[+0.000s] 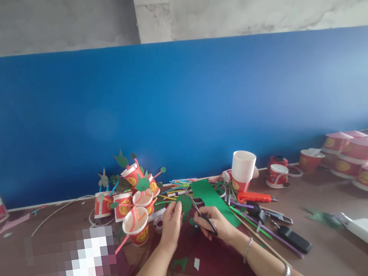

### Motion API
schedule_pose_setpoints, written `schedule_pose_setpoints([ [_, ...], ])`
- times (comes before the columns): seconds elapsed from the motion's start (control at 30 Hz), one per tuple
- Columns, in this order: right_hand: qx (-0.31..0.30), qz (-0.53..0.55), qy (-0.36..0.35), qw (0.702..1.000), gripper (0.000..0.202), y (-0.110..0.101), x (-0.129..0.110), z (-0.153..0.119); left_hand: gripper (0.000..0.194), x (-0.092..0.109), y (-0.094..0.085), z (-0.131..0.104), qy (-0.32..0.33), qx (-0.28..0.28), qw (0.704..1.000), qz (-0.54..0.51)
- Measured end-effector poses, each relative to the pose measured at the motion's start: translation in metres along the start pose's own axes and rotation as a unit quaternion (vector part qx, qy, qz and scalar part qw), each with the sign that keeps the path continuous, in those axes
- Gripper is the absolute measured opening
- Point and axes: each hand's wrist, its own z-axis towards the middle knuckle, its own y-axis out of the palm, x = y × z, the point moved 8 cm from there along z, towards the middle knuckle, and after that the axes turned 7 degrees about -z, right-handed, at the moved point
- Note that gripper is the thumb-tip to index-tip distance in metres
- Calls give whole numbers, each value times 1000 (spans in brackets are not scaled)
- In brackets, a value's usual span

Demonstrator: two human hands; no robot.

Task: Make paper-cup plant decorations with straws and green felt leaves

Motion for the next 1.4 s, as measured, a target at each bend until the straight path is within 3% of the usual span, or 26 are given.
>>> schedule_pose_setpoints([
  [0.3,-9,-8,22,1000,29,1,-1,-3,38,3,2,1,18,-24,999,25],
  [0.9,-26,-19,21,999,31,0,2,-1,45,2,2,0,-12,-6,1000,-10],
  [1.03,22,-14,23,999,34,-8,4,2,45,3,1,0,-10,-6,1000,1],
  [1.2,82,42,4,996,36,-18,4,3,38,15,12,-5,38,-59,996,52],
  [1.4,106,53,-10,993,36,-22,4,3,21,15,32,-14,5,-156,988,2],
])
